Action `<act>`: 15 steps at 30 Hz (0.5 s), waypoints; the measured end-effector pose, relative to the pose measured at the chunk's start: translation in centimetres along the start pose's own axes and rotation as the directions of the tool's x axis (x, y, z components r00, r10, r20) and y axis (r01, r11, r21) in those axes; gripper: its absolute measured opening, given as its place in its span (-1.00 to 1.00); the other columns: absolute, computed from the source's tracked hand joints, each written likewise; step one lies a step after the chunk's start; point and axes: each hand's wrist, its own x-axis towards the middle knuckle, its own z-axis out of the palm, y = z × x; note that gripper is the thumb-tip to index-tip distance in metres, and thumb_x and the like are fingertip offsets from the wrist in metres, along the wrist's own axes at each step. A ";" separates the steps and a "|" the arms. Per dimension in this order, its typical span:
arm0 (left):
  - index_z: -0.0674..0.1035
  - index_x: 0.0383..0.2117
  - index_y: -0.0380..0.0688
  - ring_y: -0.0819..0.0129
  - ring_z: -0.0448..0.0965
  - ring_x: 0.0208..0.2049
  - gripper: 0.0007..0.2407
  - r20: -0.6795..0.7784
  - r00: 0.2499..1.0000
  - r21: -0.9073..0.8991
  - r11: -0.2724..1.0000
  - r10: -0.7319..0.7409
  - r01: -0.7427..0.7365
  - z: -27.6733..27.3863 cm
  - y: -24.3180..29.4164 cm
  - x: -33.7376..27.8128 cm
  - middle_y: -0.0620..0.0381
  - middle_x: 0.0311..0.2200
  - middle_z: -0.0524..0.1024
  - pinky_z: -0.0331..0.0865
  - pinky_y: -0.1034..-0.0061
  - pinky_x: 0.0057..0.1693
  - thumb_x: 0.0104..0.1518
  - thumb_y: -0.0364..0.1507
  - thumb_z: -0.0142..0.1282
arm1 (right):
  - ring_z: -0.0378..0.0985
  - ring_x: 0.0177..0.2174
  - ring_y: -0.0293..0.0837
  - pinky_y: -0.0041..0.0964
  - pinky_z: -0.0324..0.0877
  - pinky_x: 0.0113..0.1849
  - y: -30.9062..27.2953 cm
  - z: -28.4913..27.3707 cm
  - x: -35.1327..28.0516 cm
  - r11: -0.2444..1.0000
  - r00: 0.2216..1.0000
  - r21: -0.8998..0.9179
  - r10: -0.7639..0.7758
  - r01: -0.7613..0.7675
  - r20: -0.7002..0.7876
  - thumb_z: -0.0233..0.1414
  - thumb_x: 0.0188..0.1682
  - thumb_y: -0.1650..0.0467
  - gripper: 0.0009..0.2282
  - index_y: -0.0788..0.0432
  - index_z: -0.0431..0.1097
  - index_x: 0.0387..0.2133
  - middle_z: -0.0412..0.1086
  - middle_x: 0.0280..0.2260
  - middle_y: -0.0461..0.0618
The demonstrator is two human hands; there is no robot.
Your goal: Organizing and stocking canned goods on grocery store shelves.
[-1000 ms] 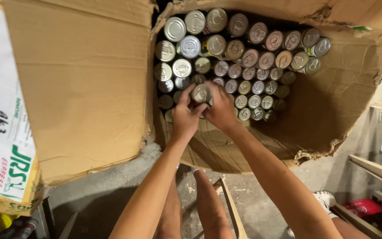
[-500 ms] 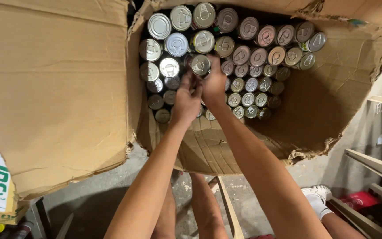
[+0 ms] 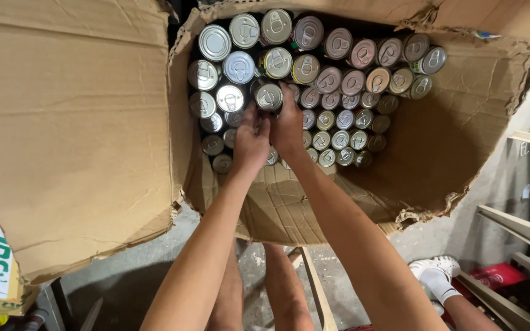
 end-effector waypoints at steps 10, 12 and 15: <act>0.30 0.31 -0.35 0.13 0.50 0.18 -0.53 -0.027 0.996 -0.057 0.995 -0.083 0.081 -0.8 -0.3 -2.6 -0.16 0.20 0.49 0.32 0.42 0.27 0.22 -0.56 -0.04 | 0.53 -0.05 0.15 -0.07 0.44 -0.03 -1.6 -3.2 -3.7 0.997 0.996 -0.034 -0.067 0.064 -0.066 0.26 -0.17 0.51 -0.47 0.24 0.25 0.11 0.43 -0.04 0.24; 0.22 0.29 -0.42 0.19 0.42 0.26 -0.55 -0.087 0.995 -0.220 0.975 -0.044 0.024 -1.0 -2.8 -3.7 -0.14 0.25 0.36 0.29 0.46 0.31 0.26 -0.57 -0.04 | 0.49 -0.14 0.14 -0.07 0.43 -0.11 -3.1 -4.9 -5.1 0.997 0.998 -0.081 -0.008 0.002 -0.066 0.22 -0.17 0.52 -0.55 0.25 0.30 0.02 0.40 -0.10 0.24; 0.28 0.26 -0.45 0.26 0.46 0.24 -0.58 -0.067 0.996 -0.183 0.982 -0.052 0.039 -1.9 -2.8 -7.3 -0.10 0.20 0.44 0.32 0.47 0.29 0.28 -0.54 -0.02 | 0.49 -0.15 0.11 -0.09 0.46 -0.14 -4.7 -8.0 -8.1 0.999 1.000 -0.035 0.013 -0.013 0.014 0.15 -0.10 0.56 -0.68 0.26 0.35 -0.05 0.39 -0.10 0.18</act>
